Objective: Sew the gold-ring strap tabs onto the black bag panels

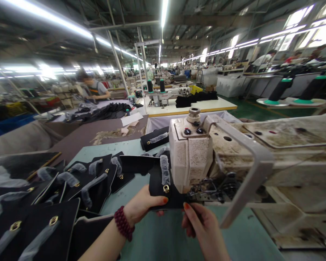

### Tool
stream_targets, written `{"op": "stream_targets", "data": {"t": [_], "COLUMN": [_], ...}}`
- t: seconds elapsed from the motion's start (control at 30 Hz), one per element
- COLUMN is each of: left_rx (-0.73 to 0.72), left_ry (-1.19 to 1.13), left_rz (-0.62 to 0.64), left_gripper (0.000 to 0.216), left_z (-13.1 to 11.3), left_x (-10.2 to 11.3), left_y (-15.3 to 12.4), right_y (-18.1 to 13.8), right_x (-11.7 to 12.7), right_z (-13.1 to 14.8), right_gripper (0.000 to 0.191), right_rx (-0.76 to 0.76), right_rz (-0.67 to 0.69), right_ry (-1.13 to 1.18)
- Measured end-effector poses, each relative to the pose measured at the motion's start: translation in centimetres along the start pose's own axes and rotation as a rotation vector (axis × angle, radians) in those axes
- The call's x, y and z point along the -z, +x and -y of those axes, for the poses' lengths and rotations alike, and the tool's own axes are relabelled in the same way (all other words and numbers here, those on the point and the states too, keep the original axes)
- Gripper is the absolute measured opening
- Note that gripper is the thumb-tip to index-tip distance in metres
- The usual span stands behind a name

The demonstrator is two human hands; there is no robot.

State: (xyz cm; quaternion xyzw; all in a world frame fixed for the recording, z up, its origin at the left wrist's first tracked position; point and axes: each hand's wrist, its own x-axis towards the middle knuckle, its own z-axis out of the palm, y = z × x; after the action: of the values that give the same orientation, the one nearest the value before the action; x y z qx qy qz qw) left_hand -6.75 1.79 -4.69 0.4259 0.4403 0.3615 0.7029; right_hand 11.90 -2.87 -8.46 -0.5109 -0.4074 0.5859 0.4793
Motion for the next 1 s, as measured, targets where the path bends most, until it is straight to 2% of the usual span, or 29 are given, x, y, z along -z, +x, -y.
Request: {"op": "stream_targets", "data": {"t": [0.17, 0.37, 0.57, 0.87, 1.0], "left_rx": [-0.002, -0.013, -0.016, -0.021, -0.018], "left_ry": [-0.023, -0.023, -0.064, -0.076, -0.059], "left_rz": [-0.016, -0.051, -0.052, -0.070, -0.076], "left_gripper": [0.032, 0.030, 0.035, 0.031, 0.030], "left_z": [-0.1, -0.6, -0.2, 0.3, 0.4], "left_x": [0.0, -0.1, 0.0, -0.3, -0.2], "left_y": [0.2, 0.5, 0.7, 0.4, 0.4], "right_y": [0.1, -0.2, -0.2, -1.5, -3.5], "right_x": [-0.5, -1.5, -1.7, 0.1, 2.5], "right_z": [0.7, 1.4, 1.2, 1.1, 2.4], "right_gripper": [0.056, 0.055, 0.056, 0.059, 0.063], "right_rx": [-0.012, -0.005, -0.007, -0.009, -0.047], "right_rz": [-0.034, -0.142, -0.167, -0.100, -0.103], "right_ry": [0.048, 0.026, 0.019, -0.011, -0.058]}}
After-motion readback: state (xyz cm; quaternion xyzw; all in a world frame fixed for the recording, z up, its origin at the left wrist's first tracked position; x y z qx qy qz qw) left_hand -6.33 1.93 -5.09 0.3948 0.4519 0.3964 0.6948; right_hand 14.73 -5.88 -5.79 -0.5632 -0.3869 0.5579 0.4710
